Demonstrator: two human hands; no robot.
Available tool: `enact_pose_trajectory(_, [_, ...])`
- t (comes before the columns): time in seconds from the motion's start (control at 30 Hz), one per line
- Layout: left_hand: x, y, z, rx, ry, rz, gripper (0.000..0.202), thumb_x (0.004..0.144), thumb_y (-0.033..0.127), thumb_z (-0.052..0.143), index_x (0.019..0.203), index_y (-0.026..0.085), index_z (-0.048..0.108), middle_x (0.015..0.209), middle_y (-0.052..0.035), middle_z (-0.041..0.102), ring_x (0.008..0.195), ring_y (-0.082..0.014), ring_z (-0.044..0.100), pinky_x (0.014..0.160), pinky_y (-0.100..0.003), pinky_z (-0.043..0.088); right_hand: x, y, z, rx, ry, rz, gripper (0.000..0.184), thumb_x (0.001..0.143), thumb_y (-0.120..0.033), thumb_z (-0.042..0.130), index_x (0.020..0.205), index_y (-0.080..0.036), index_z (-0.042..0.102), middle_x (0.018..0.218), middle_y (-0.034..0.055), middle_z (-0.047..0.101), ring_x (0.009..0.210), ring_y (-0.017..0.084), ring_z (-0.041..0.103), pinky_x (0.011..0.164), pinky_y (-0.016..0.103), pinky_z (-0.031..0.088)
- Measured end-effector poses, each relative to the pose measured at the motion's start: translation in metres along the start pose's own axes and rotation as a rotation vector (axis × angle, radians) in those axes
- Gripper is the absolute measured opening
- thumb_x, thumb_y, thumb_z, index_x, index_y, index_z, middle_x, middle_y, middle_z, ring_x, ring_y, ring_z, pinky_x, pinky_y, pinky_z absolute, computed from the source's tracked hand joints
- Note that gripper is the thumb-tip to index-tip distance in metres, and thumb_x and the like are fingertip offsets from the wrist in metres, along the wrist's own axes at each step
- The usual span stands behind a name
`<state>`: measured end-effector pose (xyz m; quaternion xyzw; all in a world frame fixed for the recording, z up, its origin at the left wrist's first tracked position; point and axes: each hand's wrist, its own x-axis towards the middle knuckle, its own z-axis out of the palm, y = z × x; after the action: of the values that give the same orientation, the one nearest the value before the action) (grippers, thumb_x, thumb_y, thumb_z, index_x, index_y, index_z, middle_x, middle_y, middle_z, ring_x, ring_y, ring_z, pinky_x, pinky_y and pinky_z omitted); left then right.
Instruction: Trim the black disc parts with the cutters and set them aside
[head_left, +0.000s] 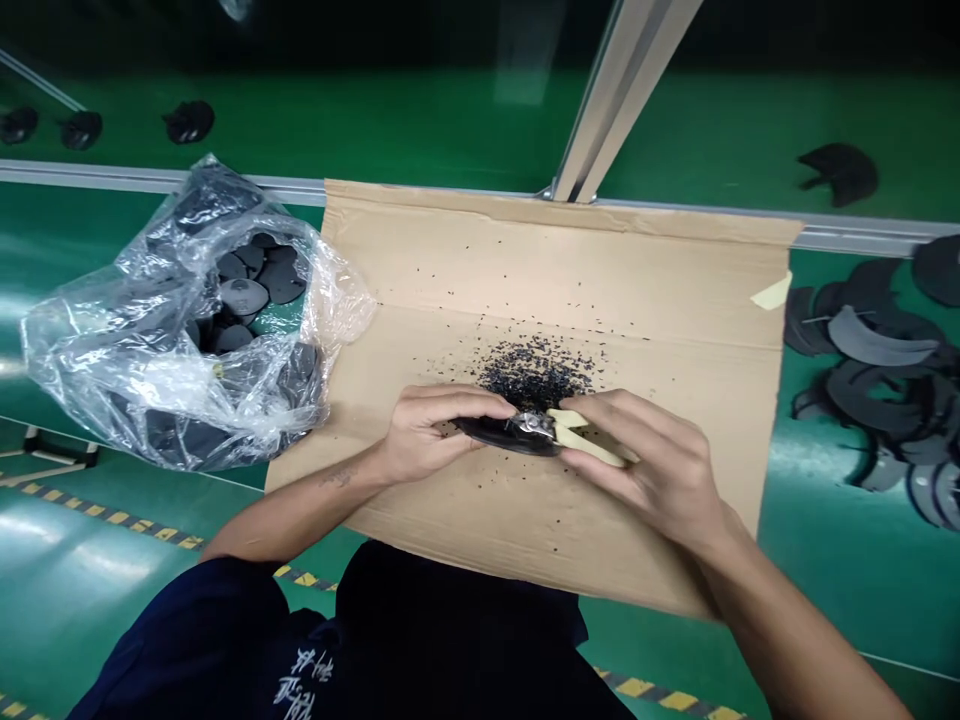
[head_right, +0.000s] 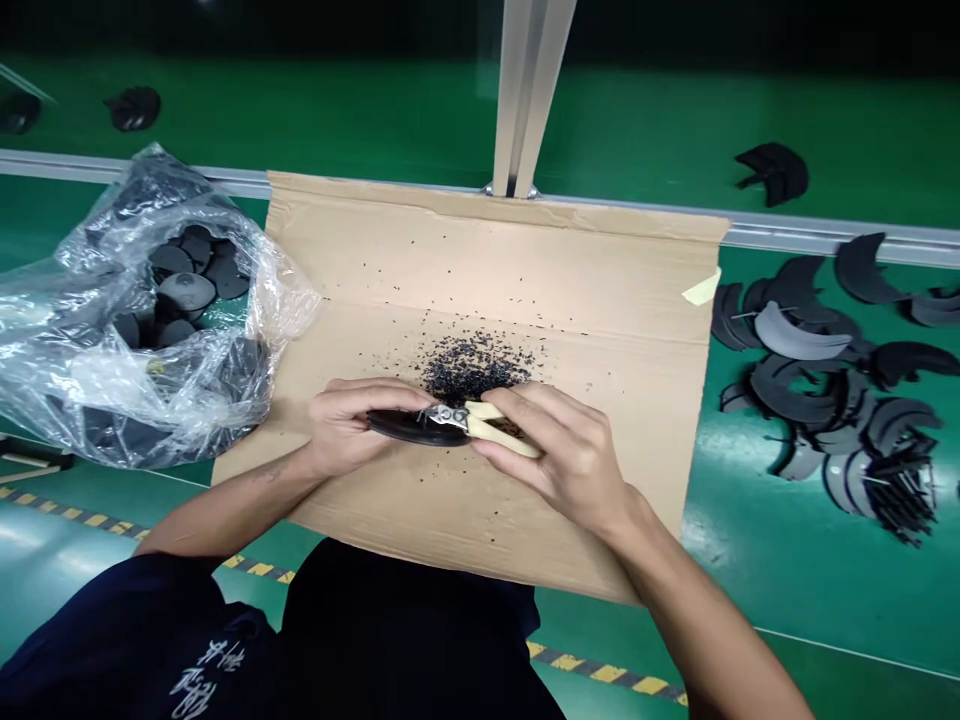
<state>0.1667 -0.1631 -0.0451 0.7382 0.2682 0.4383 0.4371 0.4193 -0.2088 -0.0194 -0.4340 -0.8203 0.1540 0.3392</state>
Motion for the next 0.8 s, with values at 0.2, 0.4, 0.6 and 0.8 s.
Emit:
enact_pose_trajectory(0.2, [-0.001,0.003,0.002,0.028,0.013,-0.113,0.019,0.089,0.025,0.074,0.106,0.017,0.074,0.099,-0.0076,0.079,0.093,-0.0159,0.075,0.087,-0.027,0.061,-0.015,0.012,-0.024,-0.190,0.036,0.169,0.030,0.095,-0.032,0.064,0.123,-0.025,0.061,0.102,0.0087,0.072,0.086,0.022,0.069,0.071,0.034,0.055])
enact_pose_trajectory(0.4, [0.028,0.024,-0.044,-0.023,-0.238,-0.240,0.037,0.105,0.038,0.044,0.121,0.015,0.068,0.111,-0.0134,0.076,0.096,-0.0175,0.075,0.081,-0.027,0.062,-0.051,0.037,-0.031,-0.566,0.000,0.101,0.050,0.097,-0.044,0.048,0.145,-0.030,0.048,0.098,0.0151,0.071,0.086,0.040,0.067,0.063,0.052,0.052])
enact_pose_trajectory(0.6, [0.130,-0.002,-0.147,0.684,-0.185,0.003,0.040,0.105,0.043,0.041,0.120,0.018,0.070,0.115,-0.0106,0.074,0.107,-0.0216,0.068,0.099,-0.040,0.055,-0.075,0.052,-0.017,-0.628,0.068,0.109,0.074,0.095,-0.047,0.050,0.161,-0.028,0.022,0.120,0.0210,0.066,0.113,0.048,0.062,0.086,0.064,0.054])
enact_pose_trajectory(0.8, [0.201,-0.109,-0.219,0.936,-0.082,0.178,0.064,0.094,0.074,0.044,0.098,0.015,0.070,0.084,-0.0023,0.072,0.090,-0.0190,0.069,0.100,-0.036,0.055,-0.085,0.034,-0.047,-0.561,0.068,0.228,0.049,0.098,-0.041,0.050,0.144,-0.022,0.049,0.131,0.0182,0.062,0.123,0.036,0.061,0.092,0.053,0.057])
